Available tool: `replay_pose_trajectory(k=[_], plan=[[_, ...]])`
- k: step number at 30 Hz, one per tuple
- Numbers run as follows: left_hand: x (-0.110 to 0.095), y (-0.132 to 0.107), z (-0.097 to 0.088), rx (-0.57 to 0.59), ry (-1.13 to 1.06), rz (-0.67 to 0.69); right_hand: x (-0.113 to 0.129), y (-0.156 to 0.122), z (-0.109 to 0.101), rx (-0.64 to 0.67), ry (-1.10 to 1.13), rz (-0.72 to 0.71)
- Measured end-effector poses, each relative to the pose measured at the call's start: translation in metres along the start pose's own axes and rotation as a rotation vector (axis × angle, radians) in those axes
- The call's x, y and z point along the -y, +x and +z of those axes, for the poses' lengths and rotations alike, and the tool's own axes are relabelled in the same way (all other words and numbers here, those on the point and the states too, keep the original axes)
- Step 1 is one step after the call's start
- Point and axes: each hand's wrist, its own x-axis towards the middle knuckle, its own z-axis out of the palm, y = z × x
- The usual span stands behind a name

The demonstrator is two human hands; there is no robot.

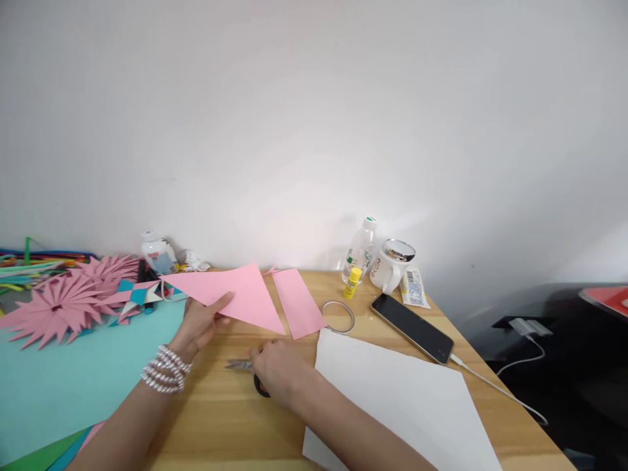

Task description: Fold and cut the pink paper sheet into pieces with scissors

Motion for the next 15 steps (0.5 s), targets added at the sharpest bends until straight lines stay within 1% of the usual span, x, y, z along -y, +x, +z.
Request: replay_pose_trajectory(k=[3, 5, 8, 10, 11, 13, 14, 15], plan=[[0.010, -0.004, 0.002, 0.085, 0.078, -0.070, 0.008, -0.002, -0.001, -0.015, -0.098, -0.061], [0.012, -0.006, 0.004, 0.144, 0.143, -0.114, 0.015, -0.004, -0.003, -0.039, -0.182, -0.105], [0.008, -0.008, 0.008, 0.188, 0.247, -0.136, 0.025, -0.009, -0.005, -0.084, -0.277, -0.164], [0.001, -0.008, 0.008, 0.174, 0.332, -0.115, 0.027, -0.016, -0.007, -0.128, -0.255, -0.159], [-0.004, -0.010, 0.006, 0.158, 0.380, -0.093, 0.025, -0.021, -0.008, -0.151, -0.203, -0.134], [-0.013, -0.017, -0.005, 0.121, 0.483, -0.025, 0.014, -0.042, -0.006, -0.217, -0.059, -0.011], [-0.017, -0.024, -0.014, 0.105, 0.528, 0.018, 0.004, -0.058, -0.003, -0.275, 0.000, 0.098], [-0.021, -0.032, -0.026, 0.092, 0.562, 0.066, -0.009, -0.078, 0.003, -0.371, 0.020, 0.260]])
